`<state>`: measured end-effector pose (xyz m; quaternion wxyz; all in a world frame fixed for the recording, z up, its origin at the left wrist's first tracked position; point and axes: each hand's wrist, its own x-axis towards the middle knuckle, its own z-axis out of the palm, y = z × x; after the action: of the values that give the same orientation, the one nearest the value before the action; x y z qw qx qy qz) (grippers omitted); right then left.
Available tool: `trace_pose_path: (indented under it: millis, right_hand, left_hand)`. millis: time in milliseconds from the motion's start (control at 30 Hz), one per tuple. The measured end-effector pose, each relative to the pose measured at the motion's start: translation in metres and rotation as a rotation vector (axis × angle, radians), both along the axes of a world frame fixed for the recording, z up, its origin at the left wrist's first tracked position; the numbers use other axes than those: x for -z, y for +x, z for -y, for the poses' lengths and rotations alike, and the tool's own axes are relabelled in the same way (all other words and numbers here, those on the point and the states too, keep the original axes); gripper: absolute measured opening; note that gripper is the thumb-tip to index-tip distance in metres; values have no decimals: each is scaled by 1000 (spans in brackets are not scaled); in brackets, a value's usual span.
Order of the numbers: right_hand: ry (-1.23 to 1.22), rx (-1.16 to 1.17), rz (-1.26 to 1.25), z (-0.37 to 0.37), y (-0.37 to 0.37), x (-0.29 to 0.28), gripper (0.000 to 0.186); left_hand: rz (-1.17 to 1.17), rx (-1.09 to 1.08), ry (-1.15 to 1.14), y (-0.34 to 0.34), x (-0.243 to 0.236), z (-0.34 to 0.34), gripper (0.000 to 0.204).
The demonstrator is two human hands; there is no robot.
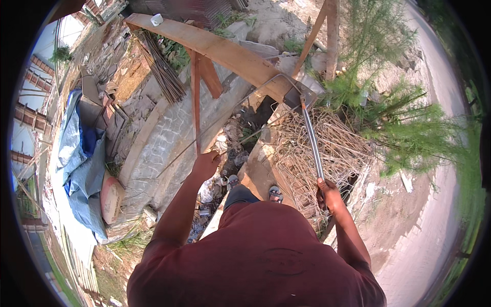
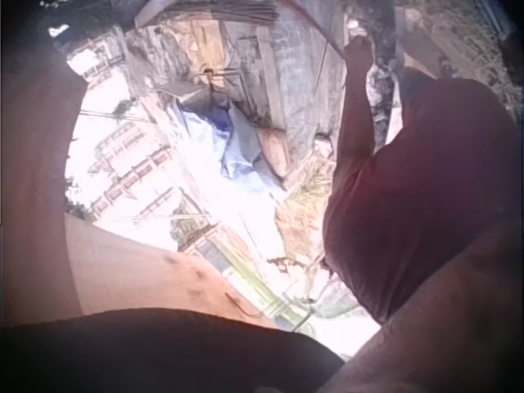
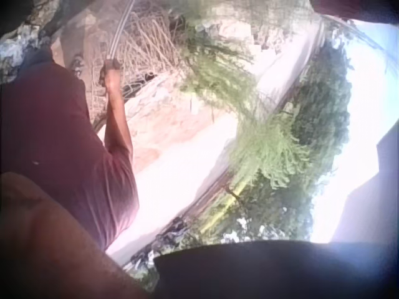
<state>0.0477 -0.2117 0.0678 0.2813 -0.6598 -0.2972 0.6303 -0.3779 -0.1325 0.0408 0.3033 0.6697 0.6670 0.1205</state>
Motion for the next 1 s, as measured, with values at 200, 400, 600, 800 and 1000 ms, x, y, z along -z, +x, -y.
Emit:
trace_pose_path:
  millis: [200,400,600,800,1000]
  right_hand:
    - [-49,-32,-45,-3,12,-15,39]
    - [-63,-15,88,1,4,-9,42]
    - [-163,47,123,-13,5,-22,52]
    - [-36,-191,391,-44,53,-59,54]
    - [242,-559,1043,-103,113,-79,69]
  left_hand:
    - [276,2,-330,-18,-12,-18,38]
    - [446,-10,-459,-11,-16,-27,40]
    - [532,24,-376,-3,37,-23,43]
    - [347,28,-208,3,16,-29,35]
    - [481,-131,-342,0,18,-31,43]
